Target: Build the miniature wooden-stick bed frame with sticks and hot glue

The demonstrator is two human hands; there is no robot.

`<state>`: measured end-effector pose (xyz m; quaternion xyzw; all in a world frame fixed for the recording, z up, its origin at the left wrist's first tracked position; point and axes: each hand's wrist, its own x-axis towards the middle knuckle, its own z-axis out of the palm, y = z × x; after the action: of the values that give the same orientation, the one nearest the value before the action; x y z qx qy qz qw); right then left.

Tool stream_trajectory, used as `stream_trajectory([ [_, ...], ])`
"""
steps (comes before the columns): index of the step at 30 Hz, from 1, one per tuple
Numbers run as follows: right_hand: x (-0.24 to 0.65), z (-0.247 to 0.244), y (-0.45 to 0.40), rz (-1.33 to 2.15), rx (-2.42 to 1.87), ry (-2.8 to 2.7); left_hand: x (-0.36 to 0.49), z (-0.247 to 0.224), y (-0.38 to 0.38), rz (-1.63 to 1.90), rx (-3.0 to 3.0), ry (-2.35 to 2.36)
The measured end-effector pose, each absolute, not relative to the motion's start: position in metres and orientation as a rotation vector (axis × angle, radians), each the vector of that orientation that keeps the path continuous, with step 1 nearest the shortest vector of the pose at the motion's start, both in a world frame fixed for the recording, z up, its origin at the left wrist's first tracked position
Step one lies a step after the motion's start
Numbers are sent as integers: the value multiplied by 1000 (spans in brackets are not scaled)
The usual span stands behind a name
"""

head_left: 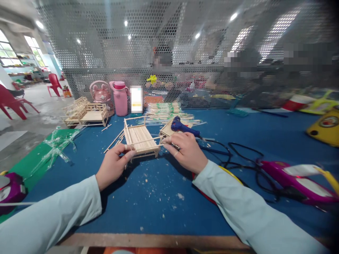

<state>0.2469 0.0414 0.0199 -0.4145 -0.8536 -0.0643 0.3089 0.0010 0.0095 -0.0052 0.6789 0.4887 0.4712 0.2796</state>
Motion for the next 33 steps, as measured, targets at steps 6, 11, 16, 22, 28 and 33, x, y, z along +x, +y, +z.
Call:
stream_trajectory([
  [6, 246, 18, 41, -191, -1043, -2257, 2, -7, 10, 1245, 1824, 1290],
  [11, 247, 16, 43, -182, -1016, -2239, 3, -10, 11, 1242, 1808, 1255],
  [16, 248, 14, 44, -210, -1027, -2207, 6, -10, 11, 1255, 1838, 1264],
  [22, 250, 10, 46, -226, -1044, -2220, 5, -12, 10, 1203, 1835, 1267],
  [28, 250, 10, 45, -197, -1077, -2207, 3, -15, 10, 1170, 1893, 1283],
  [33, 248, 11, 45, -162, -1086, -2209, 4, -13, 10, 1223, 1932, 1293],
])
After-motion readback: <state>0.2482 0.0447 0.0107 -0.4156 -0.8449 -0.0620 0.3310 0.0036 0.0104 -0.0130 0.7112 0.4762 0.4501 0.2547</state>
